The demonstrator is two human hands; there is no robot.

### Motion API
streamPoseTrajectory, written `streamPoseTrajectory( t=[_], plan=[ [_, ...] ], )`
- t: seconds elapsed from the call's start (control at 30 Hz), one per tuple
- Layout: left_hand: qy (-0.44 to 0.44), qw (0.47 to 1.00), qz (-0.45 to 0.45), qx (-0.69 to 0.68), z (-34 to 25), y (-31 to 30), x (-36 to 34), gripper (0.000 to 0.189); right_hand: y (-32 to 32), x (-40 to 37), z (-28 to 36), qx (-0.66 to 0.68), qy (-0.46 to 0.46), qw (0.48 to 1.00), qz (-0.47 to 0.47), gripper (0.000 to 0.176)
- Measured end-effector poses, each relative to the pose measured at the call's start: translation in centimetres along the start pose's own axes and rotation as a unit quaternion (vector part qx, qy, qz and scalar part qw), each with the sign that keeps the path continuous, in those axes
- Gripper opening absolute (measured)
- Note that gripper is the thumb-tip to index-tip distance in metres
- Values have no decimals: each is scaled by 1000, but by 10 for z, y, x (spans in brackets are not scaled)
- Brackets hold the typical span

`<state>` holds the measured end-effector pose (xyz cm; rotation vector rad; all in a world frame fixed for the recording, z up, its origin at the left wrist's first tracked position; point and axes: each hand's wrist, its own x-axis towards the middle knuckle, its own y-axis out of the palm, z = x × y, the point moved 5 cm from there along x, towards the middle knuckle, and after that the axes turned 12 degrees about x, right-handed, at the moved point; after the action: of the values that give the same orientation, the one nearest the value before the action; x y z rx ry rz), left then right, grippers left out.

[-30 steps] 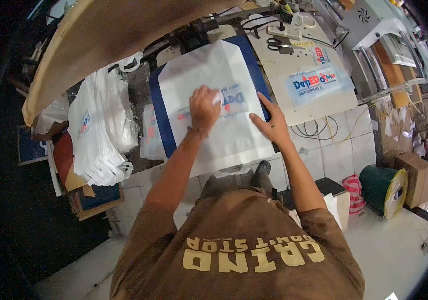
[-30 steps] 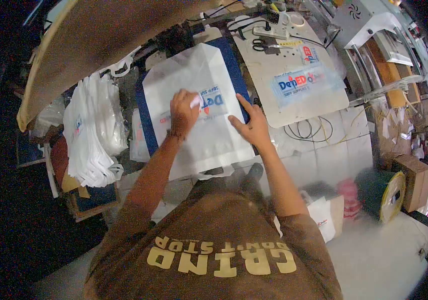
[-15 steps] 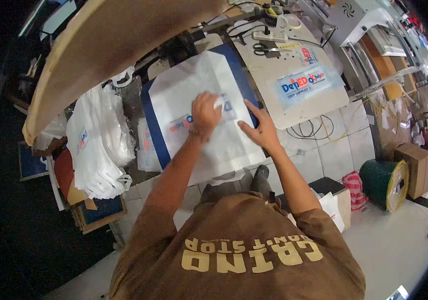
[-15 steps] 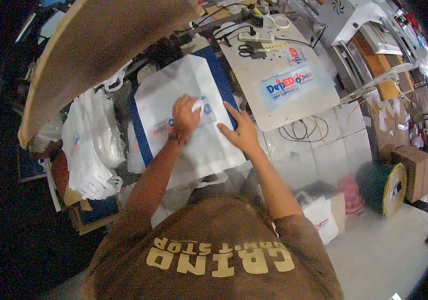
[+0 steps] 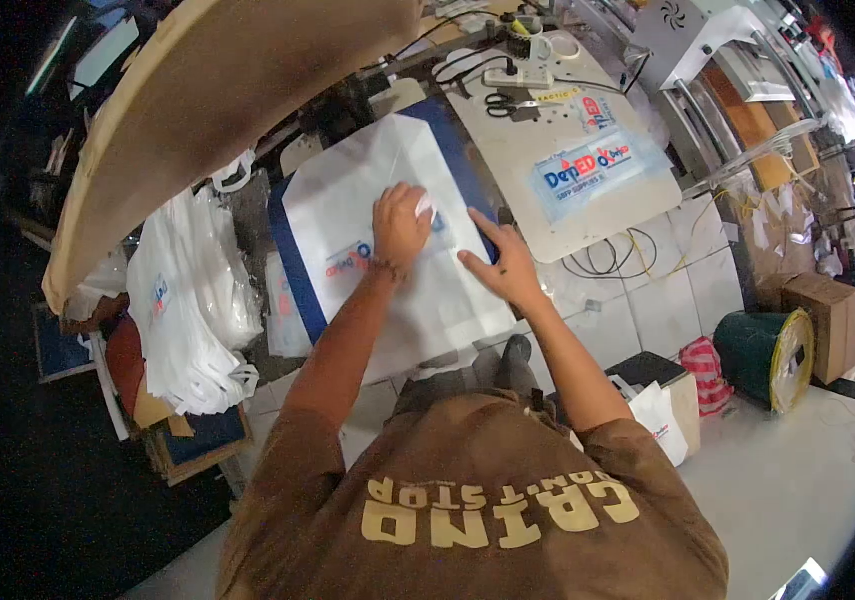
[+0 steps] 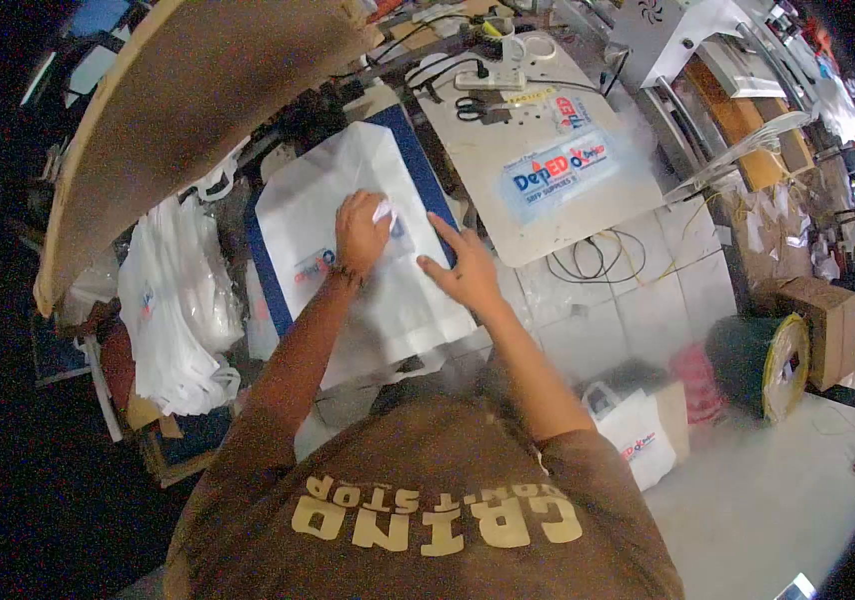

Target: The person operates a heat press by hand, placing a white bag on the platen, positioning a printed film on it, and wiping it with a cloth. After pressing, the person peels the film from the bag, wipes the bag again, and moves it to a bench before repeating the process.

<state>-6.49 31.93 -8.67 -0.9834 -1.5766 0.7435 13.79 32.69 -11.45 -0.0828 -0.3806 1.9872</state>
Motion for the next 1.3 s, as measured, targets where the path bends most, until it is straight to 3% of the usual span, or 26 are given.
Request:
streamPoseTrajectory(
  t=[0.17, 0.23, 0.33, 0.47, 0.57, 0.67, 0.77, 0.9, 0.93, 1.07, 1.13, 1.23, 1.3],
  plan=[
    [12, 999, -43, 15, -1, -14, -30, 25, 2, 4, -3, 8, 1, 1000, 8, 73],
    [-6, 1000, -21, 13, 15, -39, -39, 24, 2, 2, 0, 31, -26, 999, -13, 72],
    [-69, 996, -13, 51, 39, -25, -38, 24, 5, 3, -6, 30, -29, 999, -20, 71],
    [-36, 997, -63, 16, -7, -7, -8, 24, 1, 2, -1, 21, 7, 1000, 10, 71],
    [-24, 998, -48, 32, 14, -14, -17, 25, 2, 2, -3, 28, -29, 999, -11, 71],
    [-99, 992, 7, 77, 47, -30, -34, 25, 2, 2, -3, 21, -35, 999, -20, 71],
    [-55, 996, -62, 35, 15, -5, -9, 25, 4, 3, -8, -3, -22, 1000, -13, 71],
    [-30, 997, -36, 68, -6, -10, -12, 28, 3, 6, -11, 16, -19, 1000, 12, 72],
    [-18, 993, -81, 79, 18, -13, -32, 29, 3, 5, -11, 16, -23, 1000, 3, 72],
    [-97, 987, -29, 129, 87, -73, -85, 28, 3, 5, -9, 25, -25, 999, -1, 74],
    [-118, 984, -25, 128, 91, -72, -88, 26, 4, 8, -12, 28, -34, 999, 1, 74],
    [-117, 989, -22, 87, 55, -55, -78, 20, 6, 6, -7, 36, -1, 999, 19, 74],
    [-95, 995, 9, -8, 3, -33, -74, 22, -2, 4, 0, -38, -115, 989, -82, 71]
  ],
)
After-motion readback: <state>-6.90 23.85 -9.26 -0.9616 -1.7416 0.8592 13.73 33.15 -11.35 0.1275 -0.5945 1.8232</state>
